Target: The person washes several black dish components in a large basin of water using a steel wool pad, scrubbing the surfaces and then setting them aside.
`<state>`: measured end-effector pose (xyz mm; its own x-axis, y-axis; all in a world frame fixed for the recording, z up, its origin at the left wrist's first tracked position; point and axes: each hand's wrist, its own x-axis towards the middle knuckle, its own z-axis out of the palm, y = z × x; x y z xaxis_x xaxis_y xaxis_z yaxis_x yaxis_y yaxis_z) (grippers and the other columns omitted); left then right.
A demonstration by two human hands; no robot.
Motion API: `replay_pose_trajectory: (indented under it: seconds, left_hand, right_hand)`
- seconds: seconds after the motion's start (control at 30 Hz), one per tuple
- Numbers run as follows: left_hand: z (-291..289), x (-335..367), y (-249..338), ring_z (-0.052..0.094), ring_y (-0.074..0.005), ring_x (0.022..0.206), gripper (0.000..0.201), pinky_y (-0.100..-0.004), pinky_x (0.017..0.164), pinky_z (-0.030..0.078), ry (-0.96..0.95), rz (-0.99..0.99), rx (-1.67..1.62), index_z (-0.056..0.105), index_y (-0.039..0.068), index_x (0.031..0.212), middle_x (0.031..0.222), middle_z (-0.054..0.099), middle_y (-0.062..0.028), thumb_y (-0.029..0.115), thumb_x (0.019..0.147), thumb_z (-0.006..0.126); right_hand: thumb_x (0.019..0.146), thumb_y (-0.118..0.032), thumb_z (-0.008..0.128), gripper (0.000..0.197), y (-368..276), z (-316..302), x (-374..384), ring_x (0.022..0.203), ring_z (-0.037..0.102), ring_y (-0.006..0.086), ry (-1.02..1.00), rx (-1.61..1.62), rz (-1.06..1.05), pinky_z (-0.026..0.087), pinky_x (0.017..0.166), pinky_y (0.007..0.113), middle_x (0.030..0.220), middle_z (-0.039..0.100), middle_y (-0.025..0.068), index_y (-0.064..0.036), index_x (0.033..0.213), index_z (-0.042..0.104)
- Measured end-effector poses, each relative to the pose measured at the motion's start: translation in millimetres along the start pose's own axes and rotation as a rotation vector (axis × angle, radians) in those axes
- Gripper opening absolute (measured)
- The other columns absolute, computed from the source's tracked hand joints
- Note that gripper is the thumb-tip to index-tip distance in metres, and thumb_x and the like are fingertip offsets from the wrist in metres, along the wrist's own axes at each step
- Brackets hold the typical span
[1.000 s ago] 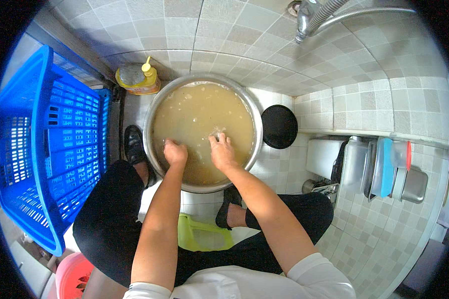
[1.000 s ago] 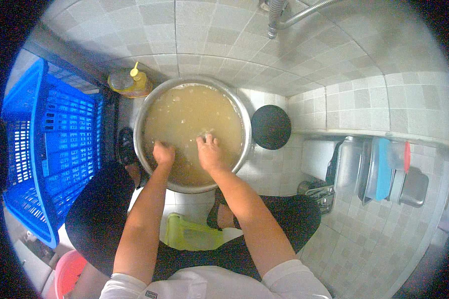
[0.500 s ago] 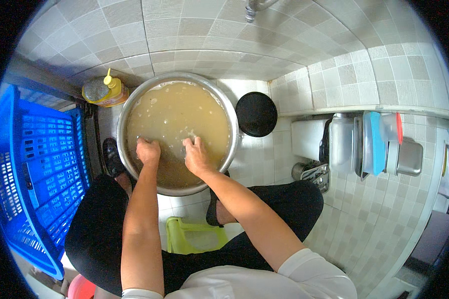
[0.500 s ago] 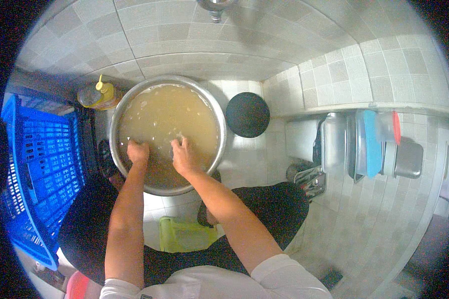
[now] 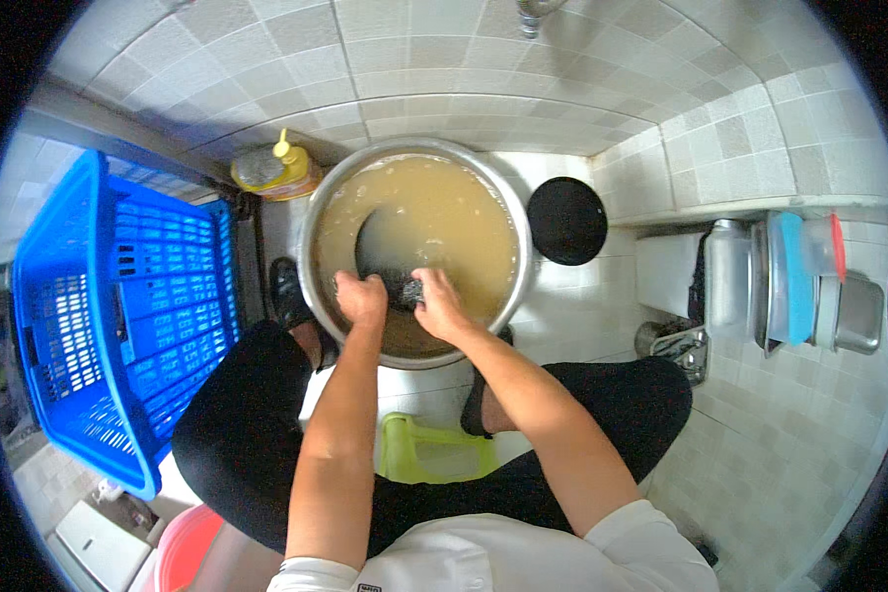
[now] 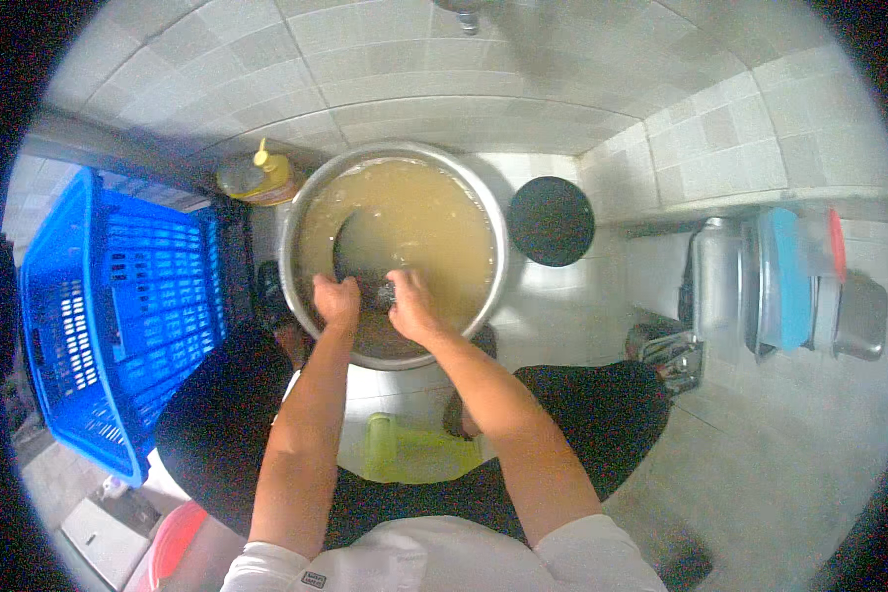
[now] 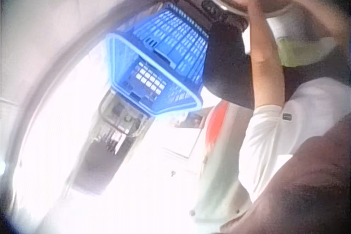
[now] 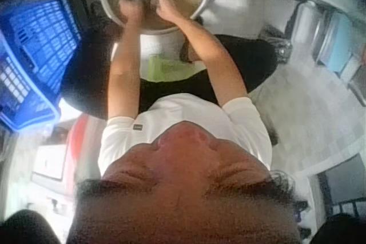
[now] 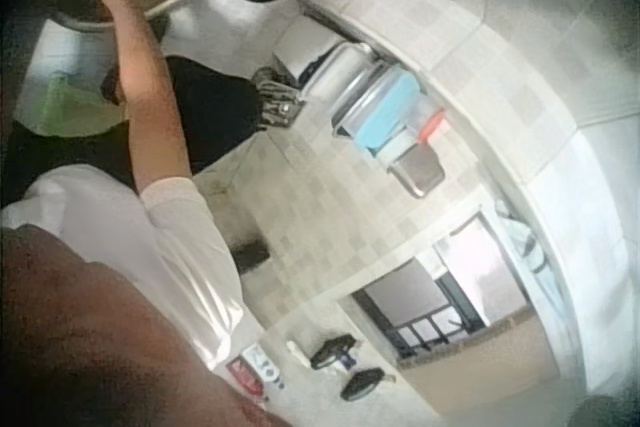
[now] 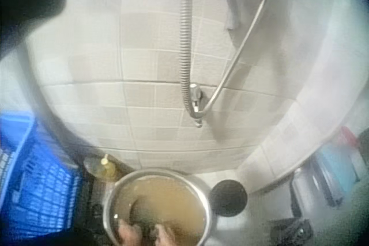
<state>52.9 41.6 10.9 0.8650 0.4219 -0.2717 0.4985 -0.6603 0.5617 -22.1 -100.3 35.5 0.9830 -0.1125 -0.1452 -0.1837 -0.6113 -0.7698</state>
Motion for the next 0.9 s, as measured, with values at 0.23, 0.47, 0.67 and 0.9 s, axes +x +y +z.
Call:
replay_pose_trajectory:
  seconds: [0.23,0.47,0.67,0.9]
  left_hand:
    - [-10,9,-42,0.057,-0.0187,0.073,0.032,-0.0314,0.064,0.047,-0.393,-0.341,-0.899,0.059,0.006,0.100,0.088,0.060,-0.0037,-0.006,0.070,0.061]
    - [-26,15,-32,0.056,-0.0154,0.076,0.029,-0.0269,0.067,0.046,-0.748,-0.358,-1.060,0.064,0.007,0.098,0.088,0.061,-0.0012,-0.003,0.075,0.049]
    - [-23,16,-37,0.062,-0.0312,0.097,0.037,-0.0474,0.087,0.051,-0.740,-0.522,-1.083,0.059,0.003,0.118,0.110,0.064,-0.0124,0.017,0.085,0.048]
    - [-26,6,-30,0.051,-0.0407,0.125,0.056,-0.0570,0.105,0.039,-0.797,-0.697,-1.259,0.050,0.005,0.134,0.136,0.054,-0.0184,0.040,0.091,0.042]
  right_hand:
    - [0.078,0.001,0.072,0.044,-18,-1,2,0.106,0.056,0.0418,-0.105,0.024,-0.090,0.048,0.090,0.047,0.112,0.054,0.0207,-0.0049,0.120,0.059]
    - [0.080,0.003,0.064,0.025,-36,20,41,0.098,0.060,0.0423,-0.049,0.081,-0.203,0.049,0.087,0.049,0.105,0.058,0.0208,0.0010,0.105,0.065]
    - [0.081,-0.004,0.067,0.026,-47,44,104,0.100,0.061,0.0425,0.087,-0.010,-0.108,0.050,0.088,0.049,0.108,0.061,0.0227,-0.0012,0.107,0.067]
    - [0.081,-0.005,0.067,0.026,-47,50,105,0.104,0.059,0.0420,-0.109,-0.132,-0.020,0.050,0.091,0.049,0.110,0.061,0.0233,-0.0012,0.107,0.065]
